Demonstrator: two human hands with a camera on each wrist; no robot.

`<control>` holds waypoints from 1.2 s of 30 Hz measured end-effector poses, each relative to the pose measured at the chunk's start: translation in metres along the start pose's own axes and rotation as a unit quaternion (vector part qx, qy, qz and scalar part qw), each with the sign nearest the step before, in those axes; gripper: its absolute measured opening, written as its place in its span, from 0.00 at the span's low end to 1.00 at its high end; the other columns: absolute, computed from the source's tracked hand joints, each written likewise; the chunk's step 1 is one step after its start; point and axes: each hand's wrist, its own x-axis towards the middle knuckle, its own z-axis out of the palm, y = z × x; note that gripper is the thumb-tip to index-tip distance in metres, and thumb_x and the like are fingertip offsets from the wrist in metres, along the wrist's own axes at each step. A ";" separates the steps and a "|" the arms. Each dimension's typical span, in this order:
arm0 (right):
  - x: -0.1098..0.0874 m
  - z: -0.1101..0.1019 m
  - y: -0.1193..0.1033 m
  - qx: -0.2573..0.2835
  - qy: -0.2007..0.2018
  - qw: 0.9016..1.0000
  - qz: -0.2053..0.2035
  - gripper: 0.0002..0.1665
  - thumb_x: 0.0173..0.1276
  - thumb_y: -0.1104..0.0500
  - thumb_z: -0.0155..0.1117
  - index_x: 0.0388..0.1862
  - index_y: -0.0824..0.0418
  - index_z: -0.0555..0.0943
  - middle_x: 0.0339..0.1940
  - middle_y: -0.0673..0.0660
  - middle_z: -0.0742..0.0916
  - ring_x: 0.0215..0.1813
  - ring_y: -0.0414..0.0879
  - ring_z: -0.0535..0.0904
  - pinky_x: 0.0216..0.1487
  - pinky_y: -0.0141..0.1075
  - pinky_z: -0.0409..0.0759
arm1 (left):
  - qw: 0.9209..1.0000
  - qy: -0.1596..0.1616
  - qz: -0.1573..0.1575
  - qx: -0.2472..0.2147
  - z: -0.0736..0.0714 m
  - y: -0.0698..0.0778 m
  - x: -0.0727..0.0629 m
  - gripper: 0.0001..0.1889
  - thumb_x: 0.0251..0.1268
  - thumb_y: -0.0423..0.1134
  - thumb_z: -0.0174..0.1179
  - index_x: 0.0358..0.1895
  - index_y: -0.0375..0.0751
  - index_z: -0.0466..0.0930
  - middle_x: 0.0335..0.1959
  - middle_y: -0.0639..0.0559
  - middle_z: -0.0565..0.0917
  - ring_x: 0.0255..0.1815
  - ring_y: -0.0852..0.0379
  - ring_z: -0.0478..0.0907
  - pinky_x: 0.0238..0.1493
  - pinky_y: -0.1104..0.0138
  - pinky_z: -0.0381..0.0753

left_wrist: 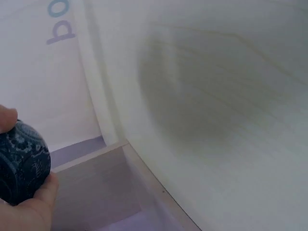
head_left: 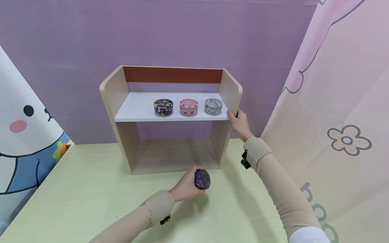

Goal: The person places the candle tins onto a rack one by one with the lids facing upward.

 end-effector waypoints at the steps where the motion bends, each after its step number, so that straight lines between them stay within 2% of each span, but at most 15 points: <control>1: 0.000 0.000 0.000 0.001 0.000 1.000 0.000 0.29 0.70 0.47 0.48 0.60 0.65 0.68 0.55 0.64 0.78 0.53 0.50 0.73 0.57 0.43 0.73 | 1.000 -0.002 0.000 -0.005 -0.001 0.000 0.000 0.39 0.37 0.33 0.70 0.59 0.44 0.63 0.53 0.43 0.74 0.53 0.46 0.73 0.52 0.53 0.76; 10: -0.001 -0.001 -0.002 0.004 -0.006 1.000 -0.001 0.28 0.70 0.48 0.48 0.61 0.66 0.68 0.55 0.64 0.78 0.53 0.51 0.73 0.57 0.44 0.72 | 1.000 0.015 0.008 -0.025 -0.014 0.004 -0.004 0.38 0.38 0.35 0.71 0.61 0.46 0.67 0.55 0.45 0.73 0.53 0.46 0.74 0.52 0.52 0.76; 17: 0.000 0.000 0.001 0.004 -0.004 1.000 -0.002 0.29 0.70 0.46 0.48 0.61 0.65 0.68 0.55 0.63 0.78 0.53 0.50 0.73 0.57 0.44 0.72 | 0.999 0.034 -0.020 -0.035 -0.030 0.004 -0.008 0.39 0.37 0.42 0.74 0.60 0.50 0.68 0.54 0.43 0.75 0.51 0.45 0.75 0.50 0.52 0.78; 24: 0.001 0.001 0.001 0.002 -0.003 1.000 0.000 0.29 0.70 0.46 0.48 0.61 0.66 0.68 0.55 0.64 0.78 0.53 0.50 0.72 0.58 0.43 0.71 | 0.997 0.061 -0.028 -0.047 -0.046 0.007 -0.011 0.41 0.35 0.42 0.75 0.60 0.45 0.68 0.54 0.43 0.76 0.51 0.45 0.75 0.51 0.54 0.77; 30: 0.000 0.001 0.001 0.000 -0.003 1.000 0.000 0.29 0.70 0.46 0.48 0.61 0.66 0.68 0.55 0.64 0.78 0.53 0.50 0.72 0.58 0.43 0.71 | 0.994 0.084 -0.045 -0.052 -0.060 0.010 -0.013 0.41 0.33 0.42 0.76 0.59 0.46 0.70 0.53 0.44 0.76 0.52 0.47 0.75 0.53 0.55 0.77; 36: 0.000 0.000 0.000 0.002 -0.002 1.000 0.002 0.29 0.70 0.47 0.48 0.61 0.65 0.68 0.56 0.63 0.77 0.54 0.50 0.72 0.58 0.44 0.71 | 0.992 0.111 -0.034 -0.038 -0.080 0.018 -0.014 0.41 0.32 0.40 0.77 0.59 0.45 0.71 0.53 0.43 0.77 0.52 0.48 0.75 0.53 0.56 0.77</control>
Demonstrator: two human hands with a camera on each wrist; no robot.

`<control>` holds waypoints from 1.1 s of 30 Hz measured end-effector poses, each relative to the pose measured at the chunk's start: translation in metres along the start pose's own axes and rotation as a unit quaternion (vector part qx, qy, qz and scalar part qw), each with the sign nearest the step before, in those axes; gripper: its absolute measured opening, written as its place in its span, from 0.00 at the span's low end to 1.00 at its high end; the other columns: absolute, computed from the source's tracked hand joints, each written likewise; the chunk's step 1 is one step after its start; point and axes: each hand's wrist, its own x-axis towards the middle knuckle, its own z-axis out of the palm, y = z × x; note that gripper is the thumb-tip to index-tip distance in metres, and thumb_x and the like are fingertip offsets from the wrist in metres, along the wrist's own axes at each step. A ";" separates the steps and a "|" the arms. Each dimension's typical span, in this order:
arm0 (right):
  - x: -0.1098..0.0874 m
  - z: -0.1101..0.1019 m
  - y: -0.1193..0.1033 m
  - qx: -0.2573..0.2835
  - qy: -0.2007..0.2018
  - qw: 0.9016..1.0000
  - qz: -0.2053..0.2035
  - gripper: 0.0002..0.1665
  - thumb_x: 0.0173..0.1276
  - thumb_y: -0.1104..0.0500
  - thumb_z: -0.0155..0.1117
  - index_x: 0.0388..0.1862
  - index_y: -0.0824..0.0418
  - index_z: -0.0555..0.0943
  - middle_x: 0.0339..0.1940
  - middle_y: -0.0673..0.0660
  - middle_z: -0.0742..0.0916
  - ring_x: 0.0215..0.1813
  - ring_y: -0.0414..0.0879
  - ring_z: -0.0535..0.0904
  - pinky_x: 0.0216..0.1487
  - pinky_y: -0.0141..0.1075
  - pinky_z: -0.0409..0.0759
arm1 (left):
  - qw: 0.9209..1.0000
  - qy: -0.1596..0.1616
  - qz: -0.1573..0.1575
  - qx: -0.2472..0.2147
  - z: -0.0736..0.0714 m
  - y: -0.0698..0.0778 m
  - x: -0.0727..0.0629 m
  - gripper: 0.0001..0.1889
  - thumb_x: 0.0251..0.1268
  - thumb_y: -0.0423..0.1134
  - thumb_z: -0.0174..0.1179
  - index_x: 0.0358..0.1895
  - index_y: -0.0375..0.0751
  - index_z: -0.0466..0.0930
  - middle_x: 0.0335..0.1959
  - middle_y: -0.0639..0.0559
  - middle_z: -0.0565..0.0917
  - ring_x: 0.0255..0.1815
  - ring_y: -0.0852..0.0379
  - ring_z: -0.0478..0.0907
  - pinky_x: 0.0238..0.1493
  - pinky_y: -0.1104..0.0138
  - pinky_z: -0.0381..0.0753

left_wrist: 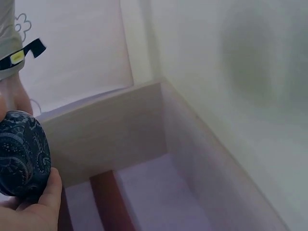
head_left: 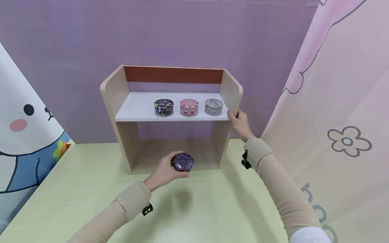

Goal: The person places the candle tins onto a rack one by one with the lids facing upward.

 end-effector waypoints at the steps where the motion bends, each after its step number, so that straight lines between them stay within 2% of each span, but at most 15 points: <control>1: 0.000 0.000 0.000 0.002 0.000 1.000 -0.001 0.29 0.70 0.47 0.48 0.61 0.66 0.68 0.55 0.63 0.77 0.54 0.50 0.72 0.58 0.44 0.71 | 1.000 0.002 0.002 0.002 -0.003 0.002 0.000 0.41 0.33 0.40 0.77 0.59 0.44 0.70 0.53 0.43 0.77 0.52 0.48 0.75 0.53 0.56 0.77; 13: -0.001 -0.001 0.000 -0.002 -0.004 1.000 -0.003 0.28 0.70 0.47 0.47 0.60 0.66 0.68 0.53 0.64 0.78 0.51 0.50 0.72 0.54 0.41 0.72 | 0.998 0.026 0.001 0.060 -0.046 0.018 0.002 0.41 0.38 0.46 0.74 0.62 0.43 0.67 0.58 0.41 0.74 0.55 0.45 0.73 0.55 0.54 0.75; 20: 0.000 -0.001 0.000 -0.002 -0.007 1.000 -0.009 0.29 0.70 0.47 0.48 0.60 0.67 0.68 0.54 0.65 0.78 0.52 0.51 0.73 0.56 0.43 0.72 | 0.998 0.035 0.009 0.058 -0.070 0.033 0.003 0.42 0.39 0.47 0.73 0.63 0.42 0.65 0.59 0.41 0.72 0.55 0.46 0.73 0.55 0.56 0.76; 25: -0.001 -0.002 0.001 -0.002 -0.005 1.000 -0.005 0.29 0.70 0.47 0.47 0.61 0.66 0.68 0.55 0.64 0.77 0.53 0.50 0.72 0.56 0.43 0.72 | 0.997 0.054 -0.004 0.058 -0.087 0.043 0.006 0.43 0.40 0.49 0.73 0.64 0.43 0.64 0.59 0.41 0.72 0.57 0.46 0.72 0.56 0.55 0.74; 29: -0.001 -0.001 0.001 -0.001 -0.006 1.000 0.000 0.30 0.70 0.46 0.47 0.62 0.66 0.67 0.56 0.64 0.77 0.54 0.51 0.72 0.58 0.44 0.72 | 0.994 0.072 -0.014 0.077 -0.100 0.049 0.010 0.45 0.41 0.52 0.72 0.65 0.44 0.63 0.60 0.40 0.71 0.58 0.45 0.70 0.57 0.53 0.73; 33: -0.003 -0.001 -0.004 0.001 -0.012 1.000 -0.003 0.29 0.71 0.48 0.47 0.61 0.67 0.67 0.56 0.65 0.77 0.54 0.52 0.72 0.58 0.45 0.71 | 0.990 0.097 -0.009 0.103 -0.113 0.053 0.014 0.46 0.41 0.54 0.71 0.66 0.42 0.62 0.61 0.38 0.70 0.59 0.44 0.69 0.58 0.52 0.70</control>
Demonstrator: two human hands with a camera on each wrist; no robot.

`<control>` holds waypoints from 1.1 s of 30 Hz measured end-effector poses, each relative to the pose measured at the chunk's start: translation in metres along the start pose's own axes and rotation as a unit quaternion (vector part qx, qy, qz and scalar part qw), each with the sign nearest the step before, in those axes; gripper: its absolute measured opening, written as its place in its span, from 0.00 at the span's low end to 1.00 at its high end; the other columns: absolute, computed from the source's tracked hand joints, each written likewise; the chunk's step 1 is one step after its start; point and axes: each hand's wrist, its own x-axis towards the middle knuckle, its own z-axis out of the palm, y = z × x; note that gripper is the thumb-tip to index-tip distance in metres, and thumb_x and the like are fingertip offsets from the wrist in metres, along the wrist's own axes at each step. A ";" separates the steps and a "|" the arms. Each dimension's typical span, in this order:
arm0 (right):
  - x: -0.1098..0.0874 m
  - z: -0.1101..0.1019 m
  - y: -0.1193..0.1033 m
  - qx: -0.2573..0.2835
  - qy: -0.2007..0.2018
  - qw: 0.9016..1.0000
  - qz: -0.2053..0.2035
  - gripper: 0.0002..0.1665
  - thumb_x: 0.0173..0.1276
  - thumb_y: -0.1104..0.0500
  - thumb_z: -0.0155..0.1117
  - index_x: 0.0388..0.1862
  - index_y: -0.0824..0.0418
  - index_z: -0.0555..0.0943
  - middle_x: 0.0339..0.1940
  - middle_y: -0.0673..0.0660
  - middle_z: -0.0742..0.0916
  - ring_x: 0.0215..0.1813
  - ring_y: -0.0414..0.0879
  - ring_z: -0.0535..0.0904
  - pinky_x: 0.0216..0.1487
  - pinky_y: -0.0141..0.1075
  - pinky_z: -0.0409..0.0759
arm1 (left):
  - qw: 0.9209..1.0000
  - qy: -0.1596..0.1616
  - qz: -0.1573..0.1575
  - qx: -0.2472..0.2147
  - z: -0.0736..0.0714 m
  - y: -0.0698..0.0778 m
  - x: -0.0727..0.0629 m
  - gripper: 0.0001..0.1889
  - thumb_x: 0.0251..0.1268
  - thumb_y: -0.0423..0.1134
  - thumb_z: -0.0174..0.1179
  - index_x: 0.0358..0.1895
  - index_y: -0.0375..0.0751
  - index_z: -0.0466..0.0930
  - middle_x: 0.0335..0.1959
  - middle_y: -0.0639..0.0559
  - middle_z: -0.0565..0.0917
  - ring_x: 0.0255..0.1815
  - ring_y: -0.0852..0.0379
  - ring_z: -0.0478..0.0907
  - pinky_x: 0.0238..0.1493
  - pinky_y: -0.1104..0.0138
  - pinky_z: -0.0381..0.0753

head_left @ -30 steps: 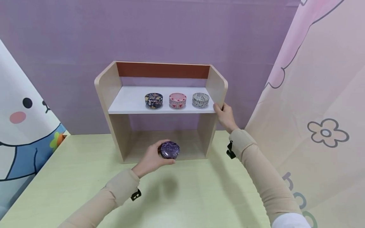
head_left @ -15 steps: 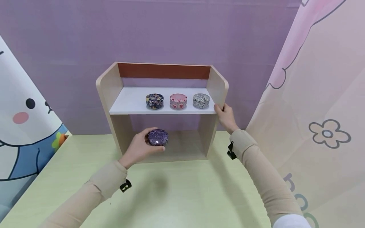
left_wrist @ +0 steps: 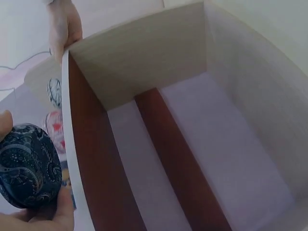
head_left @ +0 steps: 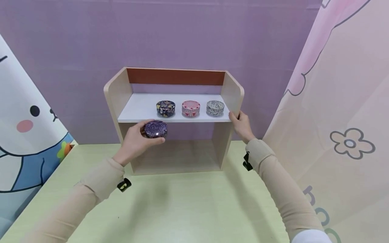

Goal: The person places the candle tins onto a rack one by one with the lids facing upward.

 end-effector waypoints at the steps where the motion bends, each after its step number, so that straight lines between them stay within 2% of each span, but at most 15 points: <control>1: 0.000 0.000 0.000 0.001 0.000 1.000 0.000 0.28 0.71 0.48 0.48 0.61 0.66 0.67 0.56 0.65 0.77 0.54 0.52 0.72 0.58 0.45 0.71 | 1.000 0.004 0.002 -0.001 -0.003 0.001 0.002 0.46 0.41 0.54 0.71 0.66 0.42 0.62 0.61 0.38 0.70 0.59 0.44 0.69 0.59 0.52 0.70; 11: 0.003 0.000 0.005 -0.004 0.003 1.000 -0.002 0.31 0.71 0.46 0.47 0.62 0.67 0.66 0.57 0.65 0.76 0.55 0.53 0.72 0.59 0.45 0.71 | 0.999 0.043 -0.012 -0.026 -0.033 0.009 0.022 0.45 0.45 0.51 0.70 0.67 0.39 0.59 0.62 0.38 0.67 0.59 0.45 0.68 0.61 0.53 0.69; 14: 0.004 0.000 0.006 -0.006 0.007 1.000 -0.003 0.30 0.71 0.47 0.47 0.62 0.67 0.67 0.56 0.65 0.77 0.54 0.52 0.72 0.58 0.45 0.71 | 0.998 0.050 -0.015 -0.018 -0.038 0.010 0.030 0.45 0.46 0.51 0.69 0.68 0.38 0.58 0.63 0.38 0.67 0.59 0.46 0.67 0.61 0.53 0.68; 21: 0.003 0.000 0.006 -0.005 0.006 1.000 -0.008 0.29 0.71 0.47 0.47 0.61 0.67 0.68 0.55 0.66 0.78 0.53 0.52 0.73 0.57 0.44 0.72 | 0.996 0.080 -0.024 0.024 -0.041 0.008 0.045 0.49 0.47 0.54 0.67 0.69 0.35 0.53 0.64 0.34 0.66 0.61 0.43 0.66 0.64 0.52 0.64; 25: 0.003 0.001 0.005 -0.005 0.005 1.000 -0.008 0.29 0.70 0.47 0.47 0.61 0.67 0.68 0.55 0.65 0.78 0.53 0.52 0.73 0.57 0.44 0.72 | 0.995 0.091 -0.023 0.030 -0.042 0.007 0.053 0.47 0.49 0.51 0.67 0.68 0.33 0.54 0.63 0.33 0.67 0.61 0.42 0.66 0.64 0.53 0.64; 33: 0.003 0.001 0.004 -0.006 0.005 1.000 -0.010 0.29 0.71 0.48 0.47 0.60 0.68 0.68 0.54 0.66 0.78 0.52 0.52 0.73 0.55 0.43 0.72 | 0.992 0.093 -0.044 0.067 -0.042 0.006 0.063 0.47 0.49 0.51 0.66 0.69 0.31 0.53 0.62 0.30 0.67 0.60 0.38 0.65 0.64 0.50 0.63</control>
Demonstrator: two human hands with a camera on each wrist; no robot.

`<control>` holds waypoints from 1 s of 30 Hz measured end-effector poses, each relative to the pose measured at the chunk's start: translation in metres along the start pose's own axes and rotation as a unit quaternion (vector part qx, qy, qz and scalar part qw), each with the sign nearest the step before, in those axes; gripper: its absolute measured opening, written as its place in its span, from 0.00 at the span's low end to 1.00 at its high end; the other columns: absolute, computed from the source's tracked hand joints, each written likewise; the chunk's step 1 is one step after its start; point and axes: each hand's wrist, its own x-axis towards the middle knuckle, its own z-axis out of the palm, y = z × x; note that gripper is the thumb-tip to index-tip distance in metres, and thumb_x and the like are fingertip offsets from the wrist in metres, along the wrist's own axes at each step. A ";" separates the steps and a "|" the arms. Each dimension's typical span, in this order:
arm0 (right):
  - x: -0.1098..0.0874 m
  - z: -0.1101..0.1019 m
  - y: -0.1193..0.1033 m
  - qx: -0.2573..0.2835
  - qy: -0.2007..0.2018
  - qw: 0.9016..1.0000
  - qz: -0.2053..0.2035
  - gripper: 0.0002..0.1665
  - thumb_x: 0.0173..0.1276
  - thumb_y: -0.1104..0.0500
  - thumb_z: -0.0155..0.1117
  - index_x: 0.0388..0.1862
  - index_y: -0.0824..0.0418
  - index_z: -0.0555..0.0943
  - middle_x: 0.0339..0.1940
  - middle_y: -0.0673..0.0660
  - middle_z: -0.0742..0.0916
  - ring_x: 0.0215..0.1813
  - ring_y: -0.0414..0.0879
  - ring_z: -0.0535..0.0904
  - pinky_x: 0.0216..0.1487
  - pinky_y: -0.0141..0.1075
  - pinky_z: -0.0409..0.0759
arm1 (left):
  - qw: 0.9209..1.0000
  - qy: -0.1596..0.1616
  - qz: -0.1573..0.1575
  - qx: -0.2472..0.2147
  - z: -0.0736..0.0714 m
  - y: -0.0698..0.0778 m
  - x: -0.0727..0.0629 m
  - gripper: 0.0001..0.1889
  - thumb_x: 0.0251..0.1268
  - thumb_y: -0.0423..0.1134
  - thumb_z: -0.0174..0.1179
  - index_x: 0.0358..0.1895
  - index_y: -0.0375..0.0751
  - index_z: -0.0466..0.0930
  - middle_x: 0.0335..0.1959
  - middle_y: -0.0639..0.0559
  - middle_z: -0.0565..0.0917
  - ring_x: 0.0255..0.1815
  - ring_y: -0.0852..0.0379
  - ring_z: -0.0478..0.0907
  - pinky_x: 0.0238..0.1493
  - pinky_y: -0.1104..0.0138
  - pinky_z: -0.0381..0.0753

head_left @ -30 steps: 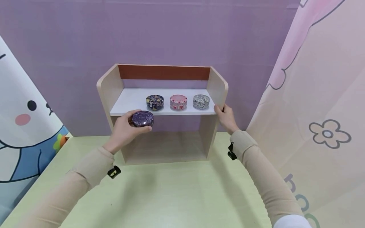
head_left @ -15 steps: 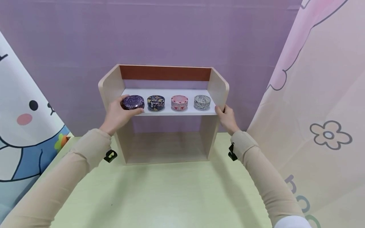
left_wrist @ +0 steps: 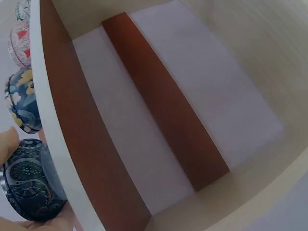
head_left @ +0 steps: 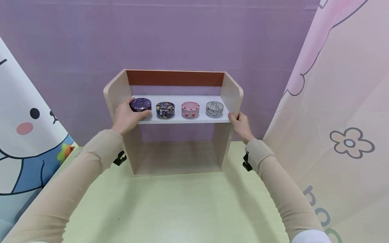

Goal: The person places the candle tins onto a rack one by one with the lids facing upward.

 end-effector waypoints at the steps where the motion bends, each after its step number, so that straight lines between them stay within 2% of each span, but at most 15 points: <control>1: 0.000 0.000 0.000 -0.001 0.000 1.000 -0.001 0.29 0.71 0.48 0.47 0.60 0.68 0.68 0.54 0.66 0.78 0.52 0.52 0.73 0.55 0.43 0.72 | 1.000 -0.001 -0.003 0.004 0.000 0.000 0.001 0.47 0.50 0.51 0.66 0.69 0.31 0.52 0.62 0.30 0.67 0.60 0.38 0.65 0.64 0.50 0.63; 7: 0.000 0.000 -0.001 -0.009 -0.004 1.000 -0.001 0.29 0.71 0.47 0.47 0.60 0.68 0.68 0.53 0.66 0.78 0.51 0.52 0.72 0.55 0.44 0.72 | 1.000 -0.004 -0.020 0.019 0.002 -0.004 0.004 0.47 0.50 0.50 0.65 0.69 0.30 0.52 0.61 0.29 0.67 0.60 0.36 0.64 0.64 0.49 0.62; 16: 0.001 -0.001 0.001 -0.011 -0.006 1.000 0.000 0.30 0.71 0.46 0.46 0.60 0.68 0.68 0.54 0.66 0.78 0.52 0.52 0.72 0.57 0.44 0.71 | 0.999 -0.007 -0.027 0.027 0.003 -0.008 0.008 0.44 0.50 0.51 0.64 0.66 0.30 0.56 0.58 0.31 0.70 0.57 0.38 0.66 0.61 0.50 0.65; 20: 0.000 -0.001 0.000 -0.011 -0.006 1.000 0.001 0.30 0.71 0.46 0.46 0.61 0.68 0.67 0.55 0.66 0.77 0.53 0.52 0.72 0.58 0.45 0.71 | 0.999 -0.014 -0.032 0.029 0.003 -0.008 0.009 0.45 0.50 0.52 0.64 0.67 0.30 0.55 0.59 0.30 0.69 0.58 0.38 0.66 0.61 0.50 0.65; 30: 0.000 -0.001 0.000 -0.007 -0.005 1.000 0.003 0.29 0.71 0.47 0.46 0.60 0.67 0.68 0.54 0.65 0.77 0.52 0.52 0.72 0.57 0.44 0.71 | 0.996 -0.054 -0.039 0.058 -0.003 -0.005 0.011 0.46 0.51 0.54 0.63 0.67 0.28 0.53 0.59 0.30 0.68 0.57 0.38 0.67 0.60 0.49 0.67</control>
